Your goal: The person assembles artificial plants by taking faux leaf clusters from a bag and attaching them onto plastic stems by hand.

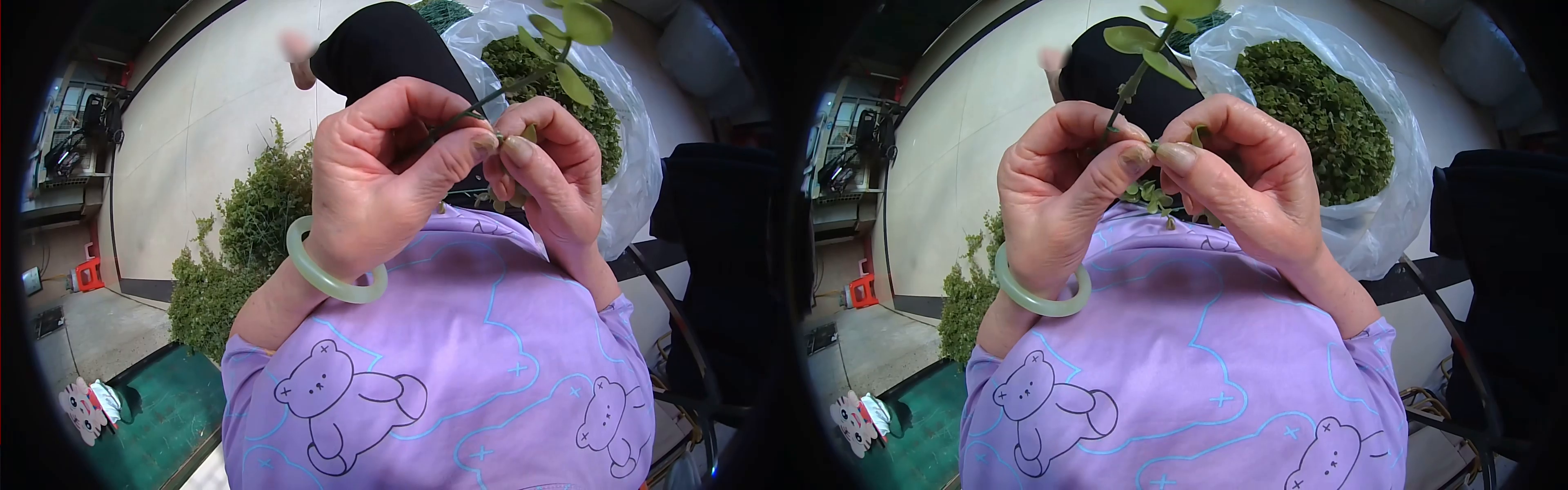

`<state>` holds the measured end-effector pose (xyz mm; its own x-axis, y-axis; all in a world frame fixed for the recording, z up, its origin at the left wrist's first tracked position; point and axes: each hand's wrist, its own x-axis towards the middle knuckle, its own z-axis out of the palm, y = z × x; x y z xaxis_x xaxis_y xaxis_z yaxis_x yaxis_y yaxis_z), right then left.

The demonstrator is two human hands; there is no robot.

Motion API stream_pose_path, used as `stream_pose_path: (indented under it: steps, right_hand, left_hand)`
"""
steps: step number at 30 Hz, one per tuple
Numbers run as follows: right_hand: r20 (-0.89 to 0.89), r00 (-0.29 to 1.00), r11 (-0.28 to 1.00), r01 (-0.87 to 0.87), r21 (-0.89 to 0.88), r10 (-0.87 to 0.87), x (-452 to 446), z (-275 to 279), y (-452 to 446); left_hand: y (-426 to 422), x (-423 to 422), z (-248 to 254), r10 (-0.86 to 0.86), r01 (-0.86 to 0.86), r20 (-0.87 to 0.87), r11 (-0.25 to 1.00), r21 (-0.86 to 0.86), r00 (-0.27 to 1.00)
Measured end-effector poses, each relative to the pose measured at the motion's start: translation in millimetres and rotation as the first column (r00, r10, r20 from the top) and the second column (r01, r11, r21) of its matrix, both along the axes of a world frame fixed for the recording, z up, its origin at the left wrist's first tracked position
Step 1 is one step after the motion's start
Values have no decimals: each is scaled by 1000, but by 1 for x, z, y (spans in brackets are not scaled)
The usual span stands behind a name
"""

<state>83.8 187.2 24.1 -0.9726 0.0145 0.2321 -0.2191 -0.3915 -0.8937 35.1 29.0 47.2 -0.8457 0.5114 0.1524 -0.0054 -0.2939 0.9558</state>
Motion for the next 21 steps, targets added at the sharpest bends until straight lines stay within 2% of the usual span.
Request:
stream_pose_path:
  steps: [3,6,9,12,15,16,18,19,21]
  right_hand:
    - [-15,1000,1000,17,-3,-17,-1,-4,-1]
    - [-44,997,994,70,82,-67,-2,-5,-1]
    - [-101,986,959,154,239,-133,-3,-8,1]
    - [-131,976,934,205,293,-174,-10,-14,1]
    - [-168,956,879,288,380,-241,-25,-24,1]
    - [57,972,944,208,255,-230,-28,-26,2]
    - [53,989,987,131,93,-137,-29,-36,6]
    - [47,994,995,96,37,-98,-28,-34,6]
    - [38,999,996,40,-77,-37,-17,-28,5]
  left_hand:
    - [2,-1,-3,26,-33,-94,997,-64,995]
    - [0,-2,-4,25,-81,-243,972,-221,970]
    - [-3,-3,0,-50,-108,-382,918,-381,923]
    - [1,-6,-4,-82,54,-140,980,-190,987]
    - [0,1,-8,-290,262,-126,943,-204,949]
    - [2,10,-1,-341,325,-15,906,-271,940]
    - [6,4,0,-241,253,104,961,-114,965]
    - [3,-1,0,-192,196,79,979,-55,978]
    - [-5,-11,13,-208,216,190,976,-24,960]
